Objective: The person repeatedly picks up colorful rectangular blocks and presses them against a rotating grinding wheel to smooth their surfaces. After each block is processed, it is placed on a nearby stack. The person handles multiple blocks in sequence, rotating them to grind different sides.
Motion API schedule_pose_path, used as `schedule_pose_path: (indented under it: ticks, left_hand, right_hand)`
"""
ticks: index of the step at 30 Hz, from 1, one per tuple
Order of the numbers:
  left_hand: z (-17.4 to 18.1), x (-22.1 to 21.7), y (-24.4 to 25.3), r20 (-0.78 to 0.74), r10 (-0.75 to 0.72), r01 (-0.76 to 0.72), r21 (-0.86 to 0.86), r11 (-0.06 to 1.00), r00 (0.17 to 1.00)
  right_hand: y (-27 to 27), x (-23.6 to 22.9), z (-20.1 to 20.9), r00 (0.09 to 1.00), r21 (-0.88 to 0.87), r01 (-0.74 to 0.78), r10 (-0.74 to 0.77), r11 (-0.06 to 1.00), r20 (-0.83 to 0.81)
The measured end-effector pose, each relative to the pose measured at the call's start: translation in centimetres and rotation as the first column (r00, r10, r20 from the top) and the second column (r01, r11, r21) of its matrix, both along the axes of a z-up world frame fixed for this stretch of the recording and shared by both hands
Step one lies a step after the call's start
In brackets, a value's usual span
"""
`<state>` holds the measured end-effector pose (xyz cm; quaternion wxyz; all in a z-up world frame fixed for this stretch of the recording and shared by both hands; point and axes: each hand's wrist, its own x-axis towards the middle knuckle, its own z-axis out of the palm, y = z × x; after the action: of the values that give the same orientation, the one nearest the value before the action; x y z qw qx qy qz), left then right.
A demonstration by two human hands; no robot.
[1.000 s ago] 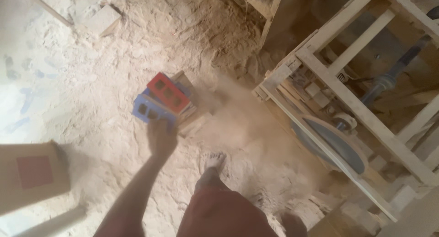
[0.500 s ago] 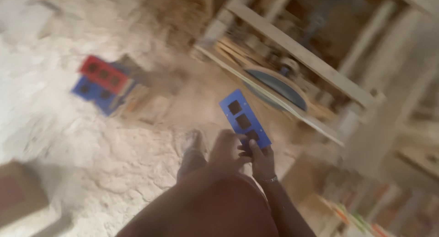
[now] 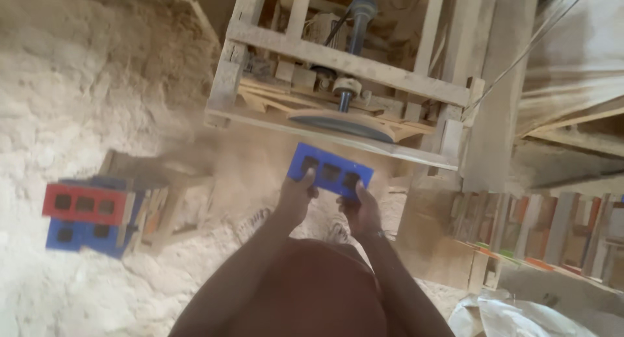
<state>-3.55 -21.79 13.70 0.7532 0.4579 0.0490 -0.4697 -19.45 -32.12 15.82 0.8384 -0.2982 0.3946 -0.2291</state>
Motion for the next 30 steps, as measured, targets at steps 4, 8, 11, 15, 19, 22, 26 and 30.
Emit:
schedule_pose_path:
  ticks: [4, 8, 11, 15, 19, 22, 26, 30]
  left_hand:
    - [-4.2, 5.0, -3.7, 0.069, 0.077, -0.075, -0.037, 0.997, 0.995]
    - [-5.2, 9.0, -4.5, 0.025, 0.117, -0.118, 0.037, 0.992, 0.993]
    - [-4.2, 9.9, -3.7, 0.072, 0.156, -0.166, 0.156, 0.974, 0.985]
    - [-2.3, 9.4, -5.0, 0.092, 0.156, -0.174, 0.240, 0.955, 0.983]
    - [-1.4, 5.9, -7.8, 0.039, 0.181, -0.183, 0.346, 0.920, 0.983]
    - [-0.8, 2.6, -10.2, 0.070, 0.164, -0.178, 0.299, 0.937, 0.984]
    - [-0.9, -1.8, -13.1, 0.006, 0.209, -0.202, 0.296, 0.934, 0.978]
    - [-2.9, -5.7, -16.0, -0.041, 0.253, -0.229, 0.305, 0.924, 0.967]
  right_hand:
    - [-2.2, 7.1, -2.7, 0.990, 0.031, 0.041, -0.037, 0.999, -0.137]
    - [-2.9, 12.5, -4.8, 0.954, -0.172, 0.019, -0.069, 0.985, -0.292]
    - [-2.0, 14.2, -5.5, 0.903, -0.156, 0.046, -0.108, 0.987, -0.416]
    - [-2.9, 14.4, -6.6, 0.871, -0.052, 0.081, -0.096, 0.995, -0.482]
    - [-5.3, 10.5, -9.9, 0.801, -0.176, 0.059, -0.152, 0.983, -0.579]
    - [-7.8, 6.3, -12.9, 0.674, -0.564, -0.289, -0.254, 0.774, -0.693]
    - [-11.0, 1.5, -14.0, 0.513, -0.714, -0.671, -0.571, 0.198, -0.641]
    - [-12.9, -1.3, -11.1, 0.644, -0.329, -0.044, -0.226, 0.943, -0.731]
